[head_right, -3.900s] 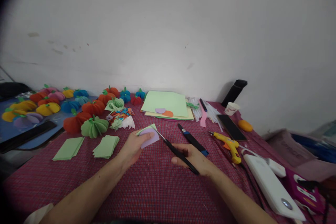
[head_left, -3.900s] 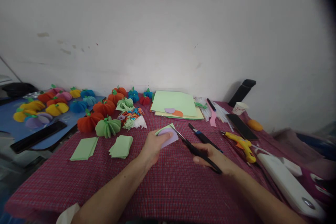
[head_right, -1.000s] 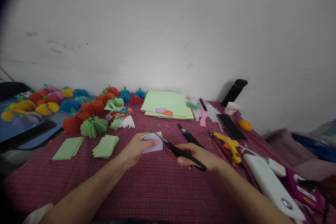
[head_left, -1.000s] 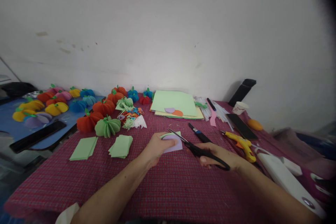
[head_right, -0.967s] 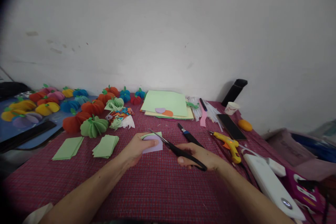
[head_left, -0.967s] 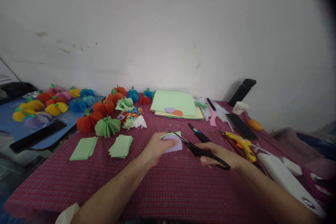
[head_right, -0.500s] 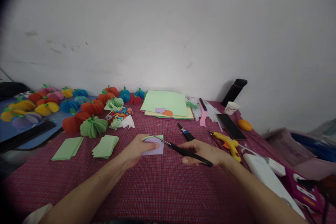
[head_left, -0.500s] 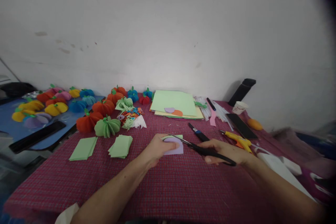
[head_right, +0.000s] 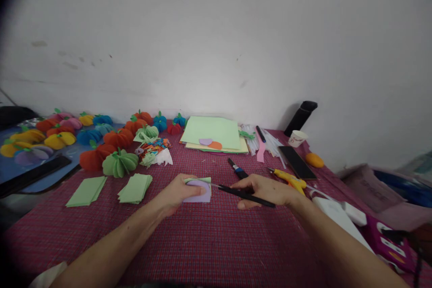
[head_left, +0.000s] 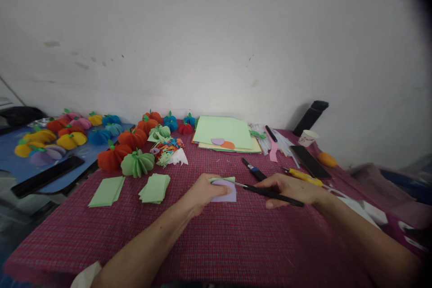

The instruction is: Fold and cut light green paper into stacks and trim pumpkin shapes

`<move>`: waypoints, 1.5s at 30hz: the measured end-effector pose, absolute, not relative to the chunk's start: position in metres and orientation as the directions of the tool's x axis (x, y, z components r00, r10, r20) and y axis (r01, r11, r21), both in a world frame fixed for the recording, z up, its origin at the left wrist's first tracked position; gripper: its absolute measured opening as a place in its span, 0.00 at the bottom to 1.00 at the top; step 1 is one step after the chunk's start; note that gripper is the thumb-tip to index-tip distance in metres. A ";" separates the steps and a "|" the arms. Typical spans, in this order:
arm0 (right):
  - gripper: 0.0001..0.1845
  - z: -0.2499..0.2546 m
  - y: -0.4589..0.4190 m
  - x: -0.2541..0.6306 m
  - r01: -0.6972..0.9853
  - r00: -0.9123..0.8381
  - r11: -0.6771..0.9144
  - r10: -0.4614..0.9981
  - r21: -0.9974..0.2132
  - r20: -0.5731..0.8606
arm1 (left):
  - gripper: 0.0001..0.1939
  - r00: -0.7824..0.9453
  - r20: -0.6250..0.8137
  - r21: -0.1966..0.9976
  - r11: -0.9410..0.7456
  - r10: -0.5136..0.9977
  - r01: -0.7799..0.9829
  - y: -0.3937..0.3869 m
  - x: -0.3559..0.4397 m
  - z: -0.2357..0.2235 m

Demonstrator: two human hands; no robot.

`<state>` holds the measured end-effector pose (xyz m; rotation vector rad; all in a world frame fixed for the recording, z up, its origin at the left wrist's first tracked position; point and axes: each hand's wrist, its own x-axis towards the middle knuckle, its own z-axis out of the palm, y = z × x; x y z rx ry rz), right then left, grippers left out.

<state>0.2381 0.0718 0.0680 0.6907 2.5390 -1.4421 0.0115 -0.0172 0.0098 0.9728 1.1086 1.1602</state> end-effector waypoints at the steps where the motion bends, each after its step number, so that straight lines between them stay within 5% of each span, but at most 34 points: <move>1: 0.24 0.068 0.072 0.238 0.462 -0.881 0.426 0.321 -0.778 -0.347 | 0.09 0.043 -0.146 0.971 0.152 0.988 -0.183 -0.017 0.011 0.010; 10: 0.26 0.058 0.075 0.242 0.393 -0.860 0.387 0.475 -0.834 -0.186 | 0.08 0.039 -0.152 0.980 0.156 0.988 -0.123 -0.016 0.011 0.015; 17: 0.23 0.043 0.054 0.195 0.171 -0.791 0.301 0.610 -0.938 0.051 | 0.07 0.048 -0.131 0.989 0.134 0.990 -0.066 -0.018 0.013 0.016; 36: 0.19 0.040 0.052 0.158 0.172 -0.831 0.490 0.538 -0.855 0.142 | 0.09 0.085 -0.036 0.994 0.027 0.996 0.101 -0.014 0.013 0.003; 45: 0.20 0.041 0.055 0.163 0.078 -0.757 0.393 0.621 -0.916 0.202 | 0.13 0.030 -0.056 0.991 0.059 0.998 -0.116 -0.015 0.013 0.011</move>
